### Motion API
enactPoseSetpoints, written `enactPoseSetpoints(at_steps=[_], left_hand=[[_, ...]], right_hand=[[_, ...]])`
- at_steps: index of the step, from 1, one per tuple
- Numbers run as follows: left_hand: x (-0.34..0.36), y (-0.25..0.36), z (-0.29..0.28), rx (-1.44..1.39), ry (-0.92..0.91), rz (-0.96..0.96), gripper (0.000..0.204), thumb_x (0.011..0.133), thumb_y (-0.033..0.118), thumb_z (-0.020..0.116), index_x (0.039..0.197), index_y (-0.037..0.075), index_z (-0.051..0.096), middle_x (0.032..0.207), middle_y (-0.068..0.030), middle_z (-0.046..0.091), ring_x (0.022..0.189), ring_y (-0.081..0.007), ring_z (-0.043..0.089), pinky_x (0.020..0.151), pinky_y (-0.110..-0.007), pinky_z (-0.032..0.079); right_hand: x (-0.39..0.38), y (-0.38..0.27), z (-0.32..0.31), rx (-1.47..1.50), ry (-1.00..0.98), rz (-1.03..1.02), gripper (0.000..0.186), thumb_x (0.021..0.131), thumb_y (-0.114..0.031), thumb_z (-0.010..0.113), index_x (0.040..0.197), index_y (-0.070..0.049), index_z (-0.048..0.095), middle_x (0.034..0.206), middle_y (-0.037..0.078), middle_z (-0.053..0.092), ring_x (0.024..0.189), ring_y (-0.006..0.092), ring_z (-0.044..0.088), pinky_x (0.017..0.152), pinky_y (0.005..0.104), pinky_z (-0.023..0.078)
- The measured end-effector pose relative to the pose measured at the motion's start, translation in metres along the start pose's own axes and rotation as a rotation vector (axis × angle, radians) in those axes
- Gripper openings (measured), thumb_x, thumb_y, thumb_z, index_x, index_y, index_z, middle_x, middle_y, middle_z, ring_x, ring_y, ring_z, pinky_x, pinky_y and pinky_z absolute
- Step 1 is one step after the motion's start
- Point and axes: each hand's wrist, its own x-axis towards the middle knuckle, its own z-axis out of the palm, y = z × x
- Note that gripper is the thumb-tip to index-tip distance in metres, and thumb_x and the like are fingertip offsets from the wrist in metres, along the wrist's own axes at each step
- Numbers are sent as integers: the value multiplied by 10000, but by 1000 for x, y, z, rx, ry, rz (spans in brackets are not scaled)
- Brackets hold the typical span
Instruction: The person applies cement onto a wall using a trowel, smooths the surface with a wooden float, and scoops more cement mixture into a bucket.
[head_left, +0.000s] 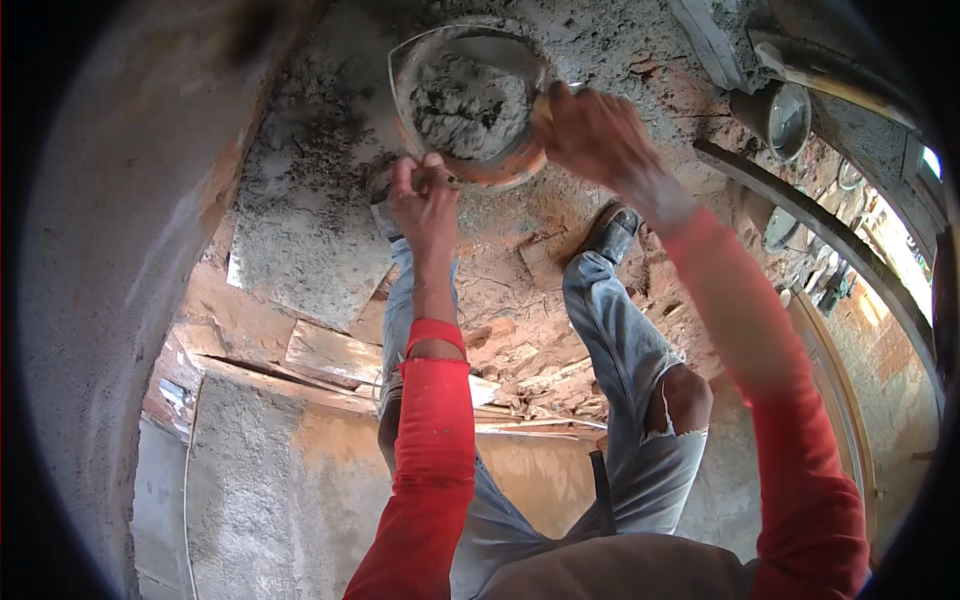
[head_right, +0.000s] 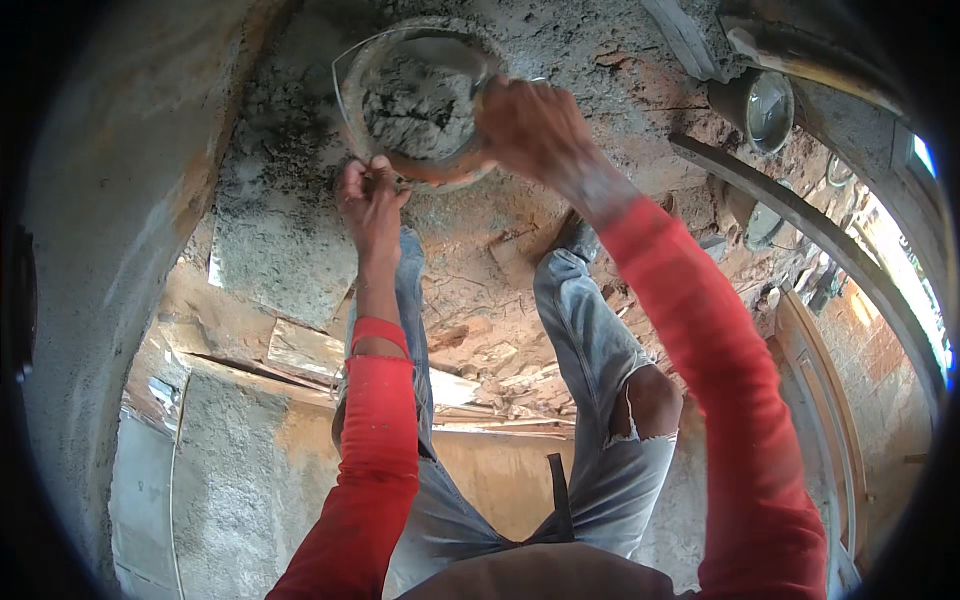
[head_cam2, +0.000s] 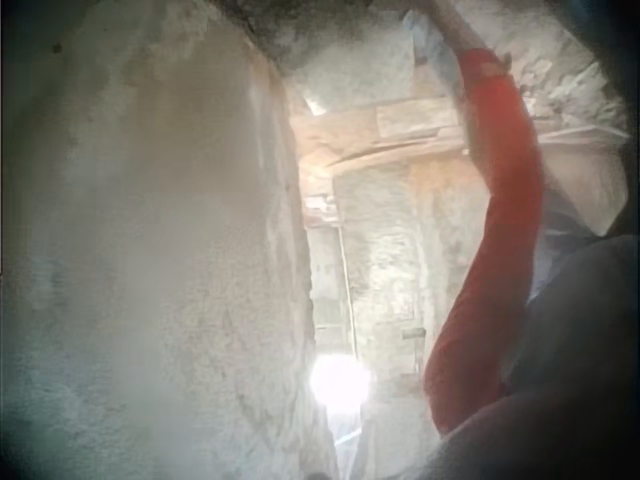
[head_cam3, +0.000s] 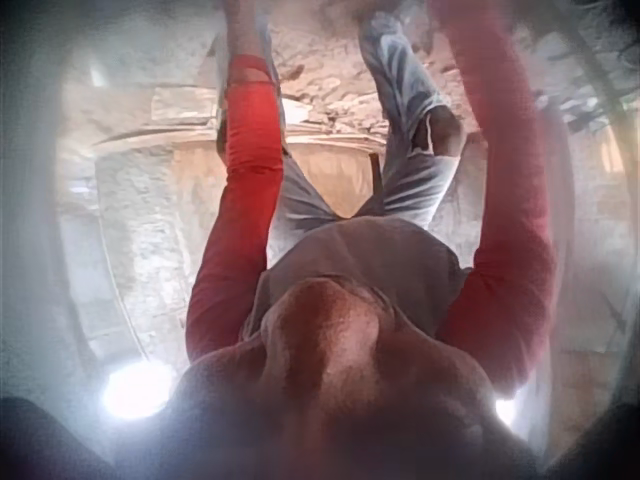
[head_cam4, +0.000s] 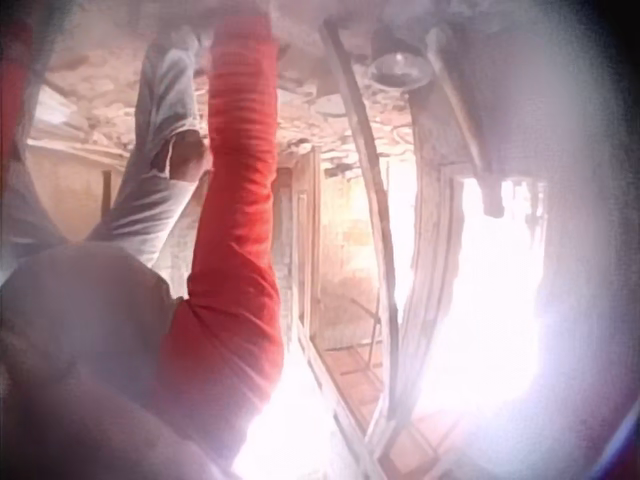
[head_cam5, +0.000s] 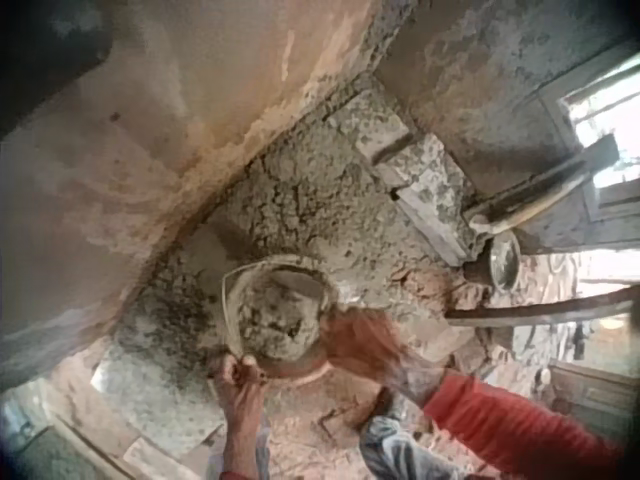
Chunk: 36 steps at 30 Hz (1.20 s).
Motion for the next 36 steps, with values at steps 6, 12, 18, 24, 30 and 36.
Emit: enactPoseSetpoints(at_steps=[6, 12, 18, 24, 30, 36], left_hand=[[1, -27, 1, 246, -23, 23, 365, 1036, 362, 631, 957, 38, 482, 864, -18, 447, 781, -119, 505, 868, -429, 612], [5, -4, 12, 113, -46, -24, 364, 1050, 381, 611, 940, 54, 497, 846, -25, 498, 814, -126, 526, 853, -404, 600], [2, 1, -9, 207, 8, -32, 341, 1052, 373, 614, 916, 85, 491, 847, 4, 514, 781, -97, 501, 756, -356, 564], [1, -14, 32, 84, -74, -17, 322, 1056, 322, 617, 896, 101, 447, 844, 25, 458, 713, -77, 416, 689, -273, 495], [13, -15, -13, 80, -50, -69, 300, 1057, 310, 611, 920, 118, 427, 913, 23, 483, 830, -99, 462, 802, -363, 515], [13, -5, -14, 26, -73, -67, 286, 1056, 337, 605, 952, 116, 457, 945, 3, 540, 868, -117, 522, 872, -397, 547]], right_hand=[[-5, 8, 43, -141, -8, -107, 371, 995, -382, 585, 990, -20, 670, 803, 100, 685, 638, 255, 660, 685, 463, 584], [11, 57, -15, -145, 182, -82, 242, 970, -276, 642, 1065, -54, 646, 794, 64, 642, 691, 175, 628, 728, 391, 543], [49, 60, 29, 57, 344, -365, 248, 925, -183, 642, 1077, 6, 691, 651, 69, 599, 575, 181, 592, 529, 355, 530], [80, 93, 87, -798, -80, -635, 233, 869, -224, 749, 1017, -51, 700, 736, 32, 689, 643, 241, 632, 615, 384, 571], [54, 20, 99, 785, -156, -176, 354, 950, -304, 677, 1182, -37, 654, 645, 29, 588, 544, 173, 575, 527, 321, 505], [-19, -8, 44, 1527, -367, 37, 528, 1084, -443, 480, 1072, 27, 723, 561, 16, 497, 406, 112, 450, 426, 318, 425]])
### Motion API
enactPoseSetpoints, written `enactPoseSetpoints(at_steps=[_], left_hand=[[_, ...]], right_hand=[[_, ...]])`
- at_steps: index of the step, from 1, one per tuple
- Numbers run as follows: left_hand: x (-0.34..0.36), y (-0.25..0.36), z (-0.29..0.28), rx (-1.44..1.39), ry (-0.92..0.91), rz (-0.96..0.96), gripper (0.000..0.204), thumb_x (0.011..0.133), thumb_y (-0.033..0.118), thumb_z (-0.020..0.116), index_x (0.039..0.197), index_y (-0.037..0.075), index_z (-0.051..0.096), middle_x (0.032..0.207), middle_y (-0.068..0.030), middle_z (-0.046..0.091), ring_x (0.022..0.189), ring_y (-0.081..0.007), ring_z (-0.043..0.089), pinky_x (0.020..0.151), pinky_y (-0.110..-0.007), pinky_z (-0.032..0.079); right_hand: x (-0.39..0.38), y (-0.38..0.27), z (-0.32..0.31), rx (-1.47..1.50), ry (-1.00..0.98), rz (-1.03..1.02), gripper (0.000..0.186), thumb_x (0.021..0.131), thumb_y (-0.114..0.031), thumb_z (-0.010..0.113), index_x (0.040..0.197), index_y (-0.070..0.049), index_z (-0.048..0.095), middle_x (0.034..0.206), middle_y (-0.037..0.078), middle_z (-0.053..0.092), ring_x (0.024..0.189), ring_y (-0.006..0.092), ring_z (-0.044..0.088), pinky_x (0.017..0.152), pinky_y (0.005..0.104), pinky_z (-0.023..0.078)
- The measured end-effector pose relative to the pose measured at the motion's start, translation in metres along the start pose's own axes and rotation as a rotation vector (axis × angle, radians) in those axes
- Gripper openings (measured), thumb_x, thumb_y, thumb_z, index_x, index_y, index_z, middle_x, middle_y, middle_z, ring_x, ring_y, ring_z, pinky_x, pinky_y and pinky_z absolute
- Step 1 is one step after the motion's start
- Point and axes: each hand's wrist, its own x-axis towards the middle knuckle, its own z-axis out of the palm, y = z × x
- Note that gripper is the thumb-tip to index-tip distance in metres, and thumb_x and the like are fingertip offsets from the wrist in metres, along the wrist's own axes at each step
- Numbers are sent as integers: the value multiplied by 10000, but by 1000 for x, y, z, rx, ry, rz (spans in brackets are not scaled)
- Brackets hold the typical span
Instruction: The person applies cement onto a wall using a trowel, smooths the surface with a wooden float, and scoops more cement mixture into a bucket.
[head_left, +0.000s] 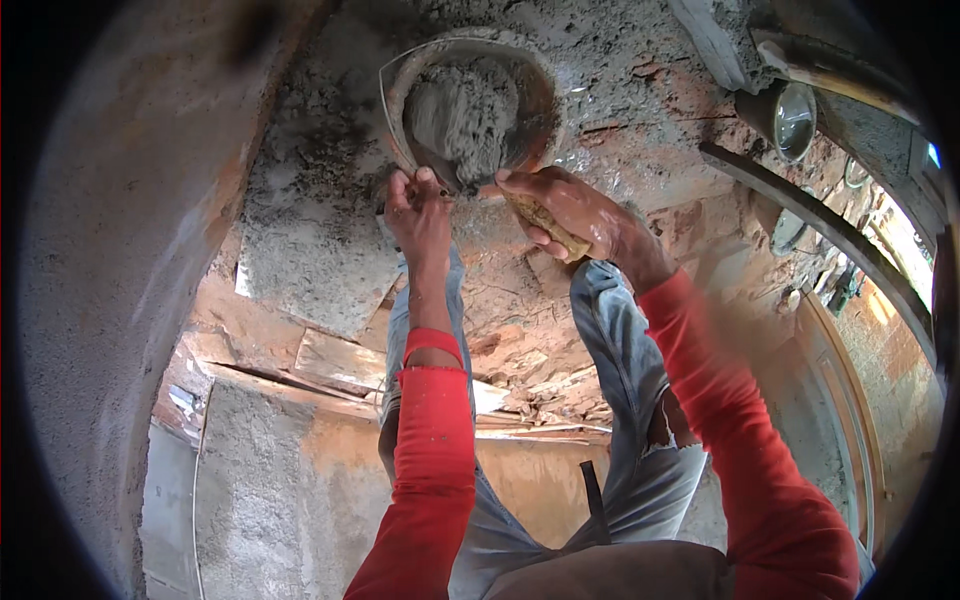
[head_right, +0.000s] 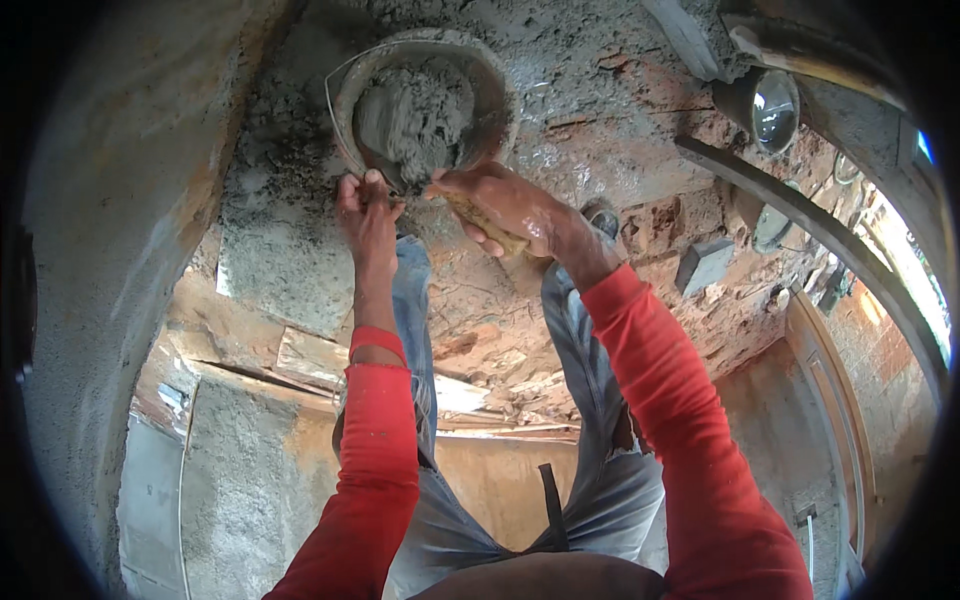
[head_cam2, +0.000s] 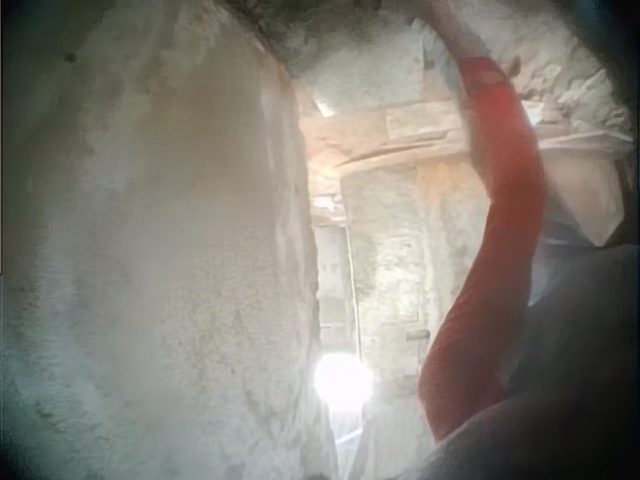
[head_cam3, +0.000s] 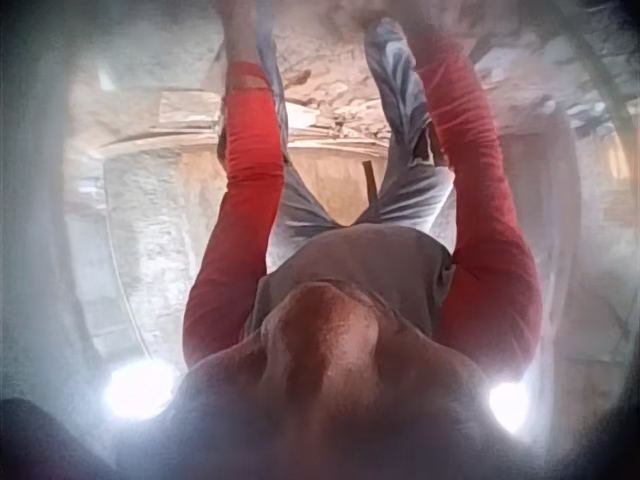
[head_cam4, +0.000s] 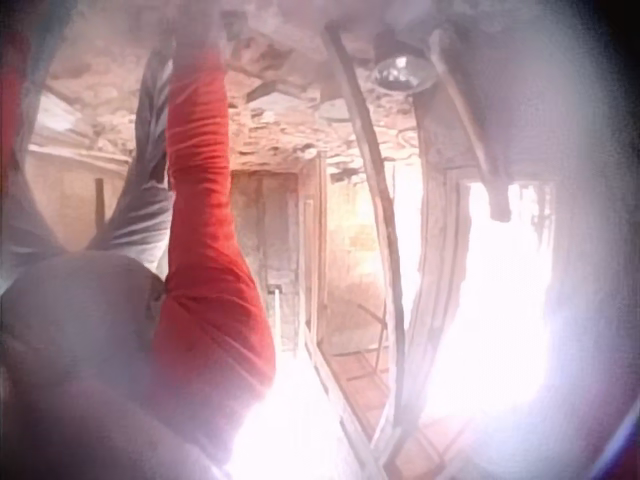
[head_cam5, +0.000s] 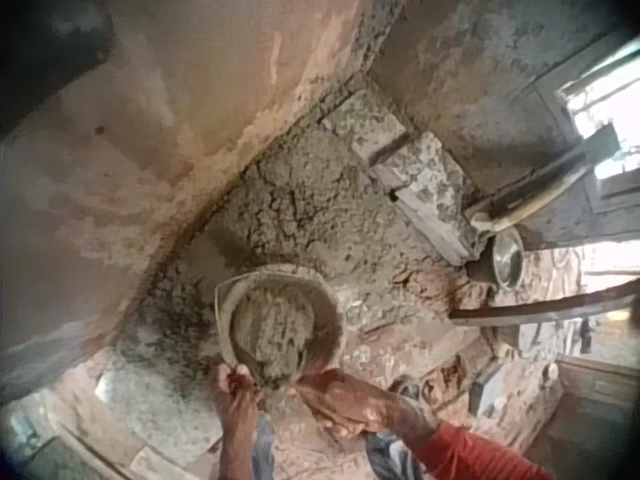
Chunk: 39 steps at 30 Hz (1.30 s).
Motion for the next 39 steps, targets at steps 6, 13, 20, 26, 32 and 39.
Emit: enactPoseSetpoints(at_steps=[6, 13, 20, 26, 32, 39], left_hand=[[-2, -3, 49, 18, -18, 27, 294, 1061, 326, 592, 940, 85, 476, 882, -12, 509, 798, -124, 521, 827, -419, 592], [-3, 3, 21, 61, 7, 83, 349, 1046, 333, 618, 922, 58, 442, 852, -10, 477, 833, -134, 538, 854, -433, 608], [-4, -18, 19, 177, 25, 134, 335, 1034, 301, 645, 901, 46, 474, 858, 0, 494, 844, -99, 510, 877, -433, 616], [-23, -5, 55, 126, -25, 88, 317, 1047, 292, 620, 878, 64, 479, 811, 31, 475, 771, -71, 453, 858, -399, 617], [-20, 0, 19, 82, -14, 72, 316, 1061, 315, 608, 907, 69, 481, 909, 13, 528, 833, -81, 518, 853, -393, 605], [-14, -18, 4, 117, 88, -3, 178, 1063, 216, 575, 1038, 40, 564, 984, -36, 615, 911, -136, 592, 877, -320, 515]], right_hand=[[74, 11, -78, -1336, 85, -76, 438, 1057, -371, 550, 949, 40, 657, 598, 82, 601, 432, 217, 558, 471, 343, 529], [13, -32, -41, -1405, 426, -166, 455, 983, -373, 599, 1030, 71, 683, 859, 194, 738, 771, 340, 757, 703, 517, 600], [22, 27, -37, -1536, 353, -414, 369, 1036, -333, 466, 1029, -58, 712, 713, 99, 678, 547, 218, 636, 461, 352, 509], [47, 47, -102, -1266, 448, -27, 324, 1007, -357, 572, 1037, -91, 755, 795, 90, 712, 698, 252, 710, 609, 388, 575], [68, 69, -44, -1195, 288, -527, 289, 926, -312, 682, 959, -25, 668, 787, 146, 668, 697, 302, 652, 646, 449, 515], [16, 87, -52, -917, 542, -449, 349, 883, -297, 678, 1056, 6, 687, 749, 210, 691, 639, 339, 684, 634, 444, 535]])
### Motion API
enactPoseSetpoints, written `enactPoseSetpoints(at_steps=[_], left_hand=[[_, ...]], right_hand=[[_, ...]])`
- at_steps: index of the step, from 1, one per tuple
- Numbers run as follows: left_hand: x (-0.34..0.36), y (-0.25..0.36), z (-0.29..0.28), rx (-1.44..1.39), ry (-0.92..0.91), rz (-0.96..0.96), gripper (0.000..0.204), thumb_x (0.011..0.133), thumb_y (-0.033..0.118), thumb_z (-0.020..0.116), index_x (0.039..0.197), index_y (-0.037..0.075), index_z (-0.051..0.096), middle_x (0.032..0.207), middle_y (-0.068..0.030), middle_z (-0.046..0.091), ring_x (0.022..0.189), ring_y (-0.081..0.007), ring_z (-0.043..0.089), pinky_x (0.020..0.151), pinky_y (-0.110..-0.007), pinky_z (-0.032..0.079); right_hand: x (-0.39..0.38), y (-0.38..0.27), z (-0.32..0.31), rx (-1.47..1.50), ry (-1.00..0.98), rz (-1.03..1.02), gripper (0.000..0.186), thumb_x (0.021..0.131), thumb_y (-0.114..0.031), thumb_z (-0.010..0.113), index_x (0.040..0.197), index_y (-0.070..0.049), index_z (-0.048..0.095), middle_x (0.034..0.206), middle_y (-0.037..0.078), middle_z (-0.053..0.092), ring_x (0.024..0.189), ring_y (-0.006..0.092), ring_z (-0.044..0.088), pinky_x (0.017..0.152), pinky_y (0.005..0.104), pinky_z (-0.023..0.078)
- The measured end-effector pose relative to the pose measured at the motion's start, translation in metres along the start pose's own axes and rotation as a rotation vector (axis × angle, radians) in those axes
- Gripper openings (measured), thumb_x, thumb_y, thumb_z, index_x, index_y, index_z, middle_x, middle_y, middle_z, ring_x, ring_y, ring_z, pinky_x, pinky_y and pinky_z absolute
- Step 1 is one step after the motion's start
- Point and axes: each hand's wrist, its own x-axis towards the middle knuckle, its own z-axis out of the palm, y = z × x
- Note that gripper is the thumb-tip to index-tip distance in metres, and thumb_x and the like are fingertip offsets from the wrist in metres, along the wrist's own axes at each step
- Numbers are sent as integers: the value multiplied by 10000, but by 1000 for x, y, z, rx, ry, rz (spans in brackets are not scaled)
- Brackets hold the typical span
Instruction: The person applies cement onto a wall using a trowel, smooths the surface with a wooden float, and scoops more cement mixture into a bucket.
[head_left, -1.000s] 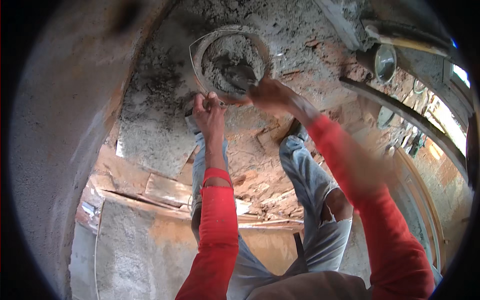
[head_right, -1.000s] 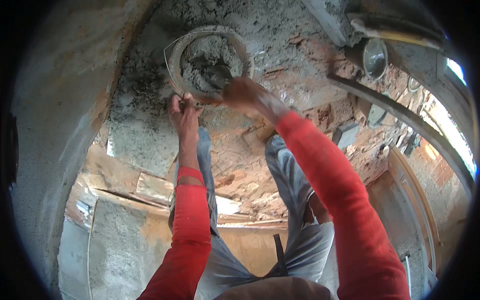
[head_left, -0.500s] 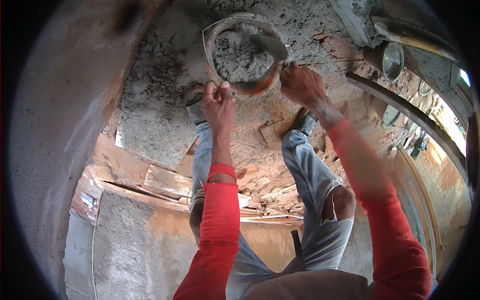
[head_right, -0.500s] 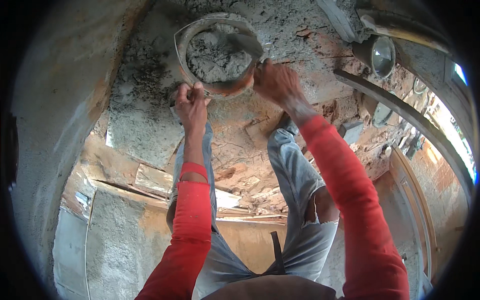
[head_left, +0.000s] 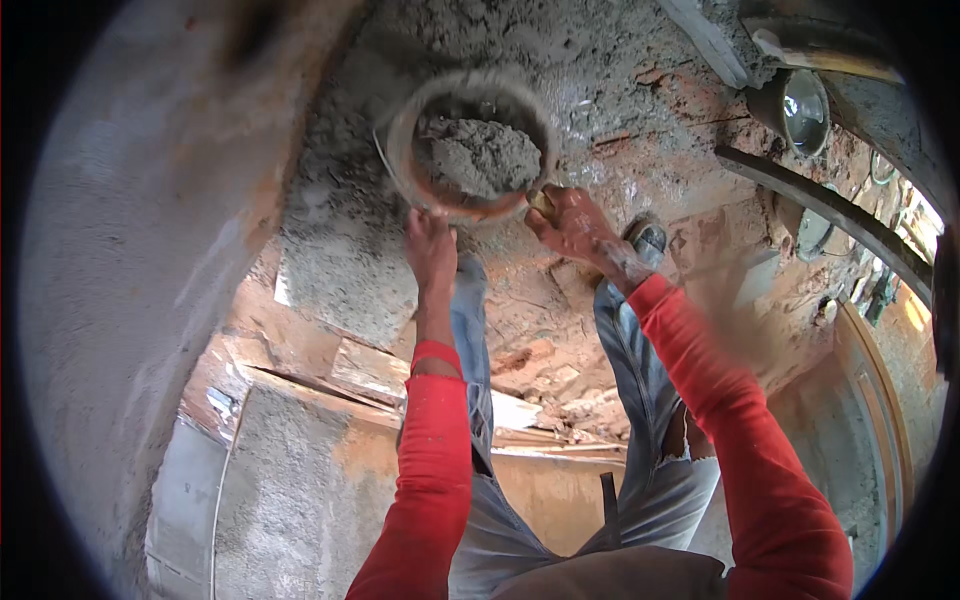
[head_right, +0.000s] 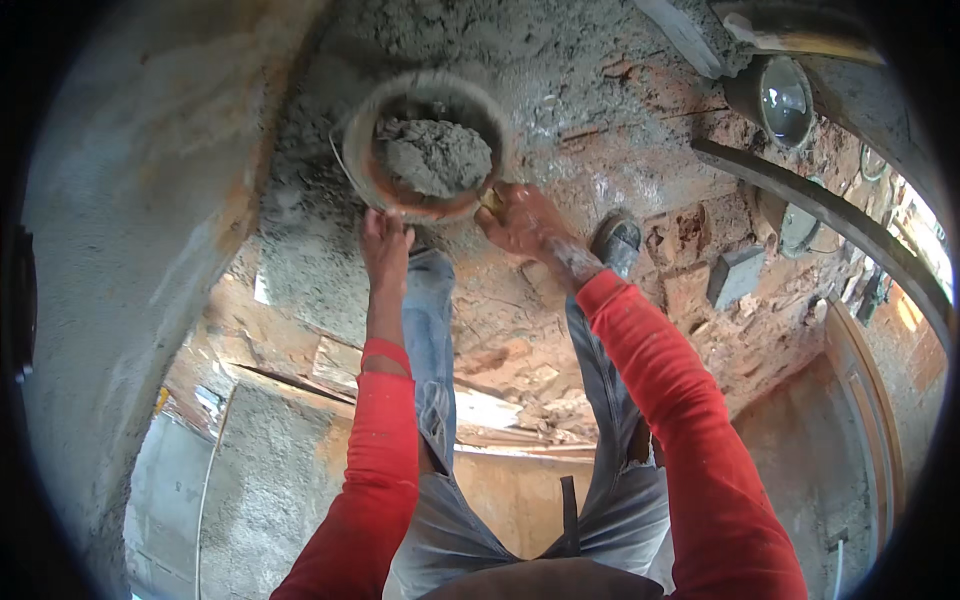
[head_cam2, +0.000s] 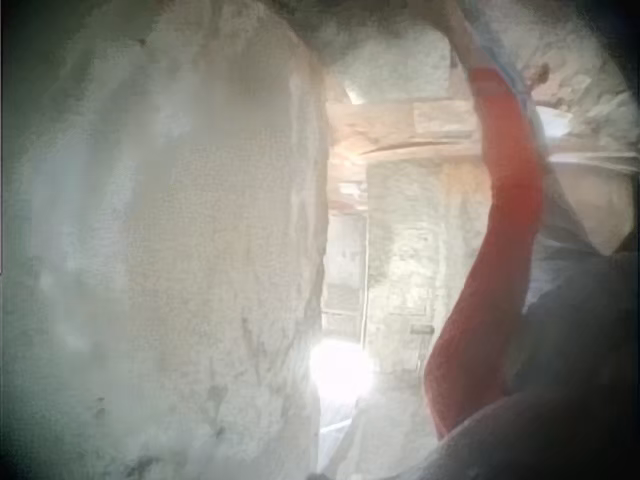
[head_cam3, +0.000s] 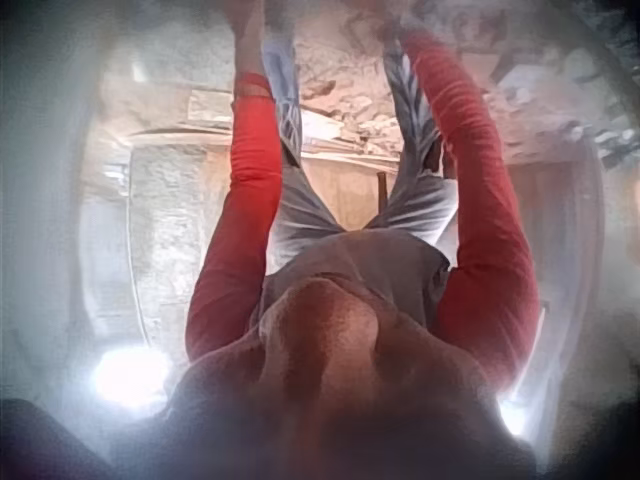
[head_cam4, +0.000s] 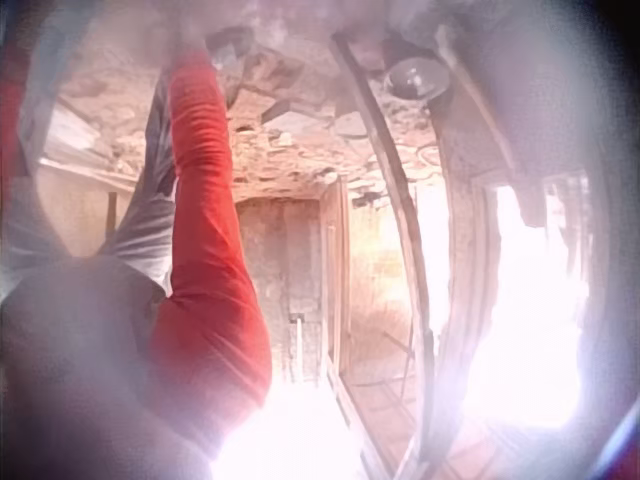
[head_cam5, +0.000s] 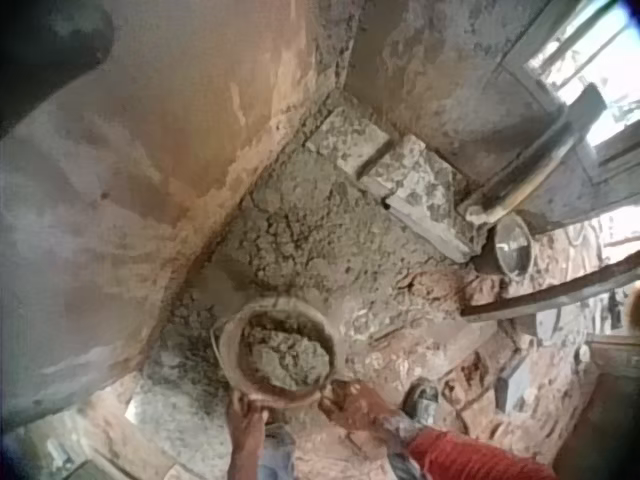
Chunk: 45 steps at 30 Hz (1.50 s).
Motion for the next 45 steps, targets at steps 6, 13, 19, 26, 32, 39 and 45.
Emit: enactPoseSetpoints(at_steps=[6, 13, 19, 26, 32, 39, 45], left_hand=[[-37, -11, -91, 588, -75, 317, 407, 1054, 279, 565, 1369, 25, 605, 1272, -214, 681, 1100, -284, 695, 879, -409, 550], [-176, 62, -138, 1073, -49, 441, 498, 1044, 412, 544, 812, -19, 636, 720, -242, 607, 639, -373, 596, 634, -479, 460], [-341, 87, -237, 1285, 302, 309, 319, 954, 211, 609, 770, -37, 689, 695, -165, 681, 669, -265, 672, 671, -416, 519], [-386, 198, -180, 1064, 424, 416, 289, 939, 91, 649, 1203, -27, 660, 1189, -177, 690, 1140, -290, 645, 954, -410, 531], [-289, 483, -91, 1464, 560, 1335, 201, 982, 77, 572, 1077, -23, 718, 1017, -201, 731, 921, -333, 716, 810, -444, 546], [-268, 637, -4, 2220, 340, 1838, 353, 910, 119, 508, 1207, 38, 681, 1440, -157, 604, 1370, -322, 542, 1196, -524, 273], [-257, 640, -21, 2268, 295, 1738, 329, 979, 238, 520, 1228, 84, 670, 1447, -134, 604, 1423, -357, 467, 1220, -561, 169]], right_hand=[[-38, -80, -31, 332, -2, 34, 387, 880, -307, 681, 1121, -4, 689, 747, 221, 686, 651, 370, 675, 637, 458, 524], [-121, -115, -73, 675, 153, 4, 358, 869, -228, 653, 1137, 9, 642, 858, 237, 683, 754, 333, 664, 719, 470, 521], [-187, -133, -165, 1255, 39, 118, 139, 916, -136, 638, 1003, -42, 586, 708, 33, 547, 515, 108, 533, 458, 299, 423], [-183, -119, -216, 1799, 121, 65, 294, 887, -48, 654, 1165, -1, 572, 724, 57, 608, 494, 144, 587, 452, 277, 484], [-126, -87, -271, 1719, 353, 9, 294, 917, -101, 664, 1196, -22, 618, 722, 24, 614, 474, 80, 547, 404, 231, 467], [-43, -53, -317, 1492, 854, -33, 333, 950, -197, 665, 1223, -9, 640, 713, 7, 613, 487, 58, 539, 385, 213, 433], [121, -88, -326, 912, 1615, 449, 154, 877, -178, 690, 835, -38, 642, 649, 70, 630, 551, 161, 608, 496, 330, 493]])
